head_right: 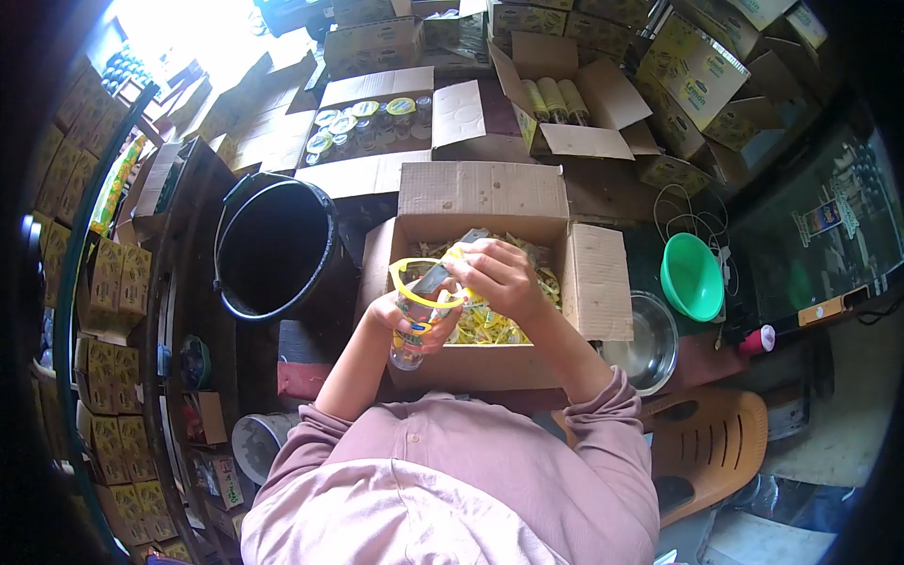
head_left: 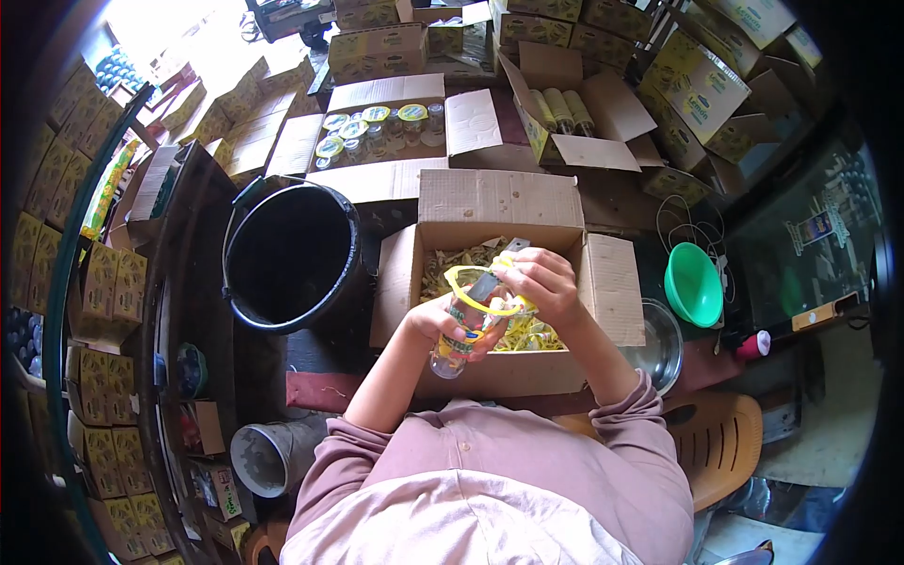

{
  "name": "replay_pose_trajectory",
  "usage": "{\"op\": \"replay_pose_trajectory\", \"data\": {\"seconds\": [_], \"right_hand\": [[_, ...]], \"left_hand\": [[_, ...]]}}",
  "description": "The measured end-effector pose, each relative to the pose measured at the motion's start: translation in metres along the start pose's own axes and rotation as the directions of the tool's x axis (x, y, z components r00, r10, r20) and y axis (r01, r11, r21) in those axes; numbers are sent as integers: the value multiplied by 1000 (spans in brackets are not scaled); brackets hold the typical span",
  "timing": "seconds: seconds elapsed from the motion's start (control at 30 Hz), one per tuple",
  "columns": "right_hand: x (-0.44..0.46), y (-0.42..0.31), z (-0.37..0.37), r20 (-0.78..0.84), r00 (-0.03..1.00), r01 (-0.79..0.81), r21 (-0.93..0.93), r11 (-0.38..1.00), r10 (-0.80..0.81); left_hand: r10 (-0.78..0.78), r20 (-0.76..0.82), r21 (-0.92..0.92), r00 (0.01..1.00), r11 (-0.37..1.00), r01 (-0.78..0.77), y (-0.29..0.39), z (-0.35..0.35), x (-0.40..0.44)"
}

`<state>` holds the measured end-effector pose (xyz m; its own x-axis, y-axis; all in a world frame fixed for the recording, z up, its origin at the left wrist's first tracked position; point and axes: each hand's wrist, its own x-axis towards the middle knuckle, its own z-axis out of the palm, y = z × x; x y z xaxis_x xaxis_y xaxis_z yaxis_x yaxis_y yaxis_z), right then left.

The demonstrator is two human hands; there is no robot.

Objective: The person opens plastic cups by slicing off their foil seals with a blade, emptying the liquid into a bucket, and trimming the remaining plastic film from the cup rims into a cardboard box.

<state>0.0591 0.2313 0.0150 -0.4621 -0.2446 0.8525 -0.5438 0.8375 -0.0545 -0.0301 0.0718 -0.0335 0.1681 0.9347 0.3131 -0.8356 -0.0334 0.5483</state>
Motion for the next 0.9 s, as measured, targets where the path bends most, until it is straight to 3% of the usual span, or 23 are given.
{"op": "replay_pose_trajectory", "data": {"seconds": [0.03,0.13,0.2,0.3,0.33,0.4,0.43,0.47,0.5,0.53,0.57,0.67,0.7,0.73,0.8,0.9], "right_hand": [[2,0,-3,-30,1000,8,-19,1000,-9],[15,1,-15,-129,990,29,-163,986,-50],[16,6,-23,-184,983,-63,-230,971,20],[8,17,-32,-252,954,-216,-202,955,163],[2,20,-32,-235,948,-264,-198,944,215],[-15,26,-29,-199,927,-355,-190,915,319],[-25,28,-27,-78,925,-381,-214,900,373],[-30,23,-26,123,816,-555,-109,825,565],[-37,19,-22,368,601,-621,-343,705,709],[-47,14,-16,512,290,-578,-579,574,808],[-56,9,-13,547,274,-478,-636,606,791],[-57,8,-23,556,344,-734,-344,586,757],[-55,7,-27,465,443,-809,-160,565,766],[-51,6,-29,386,435,-870,-51,490,813],[-37,0,-35,279,467,-883,94,460,839],[-23,-2,-40,436,452,-840,502,206,779]], "left_hand": [[0,-46,-14,999,1000,-1,1,3,-1],[-12,15,4,1000,1000,12,9,9,-2],[-34,-65,219,997,974,48,20,17,-4],[37,-150,589,988,806,59,32,25,-9],[64,-181,663,981,745,74,37,29,-12],[133,-164,868,977,490,79,43,28,-17],[150,-167,901,975,425,89,45,32,-17],[145,-208,891,967,436,126,47,36,-17],[142,-247,880,959,446,161,48,40,-16],[134,-286,867,949,458,197,49,44,-15],[155,-287,887,945,416,201,51,50,-12],[237,-300,946,924,197,257,54,56,-10],[262,-302,947,917,191,257,52,55,-9],[271,-322,941,907,193,276,52,55,-9],[284,-358,930,890,194,312,52,52,-9],[304,-357,933,883,64,354,50,45,-9]]}}
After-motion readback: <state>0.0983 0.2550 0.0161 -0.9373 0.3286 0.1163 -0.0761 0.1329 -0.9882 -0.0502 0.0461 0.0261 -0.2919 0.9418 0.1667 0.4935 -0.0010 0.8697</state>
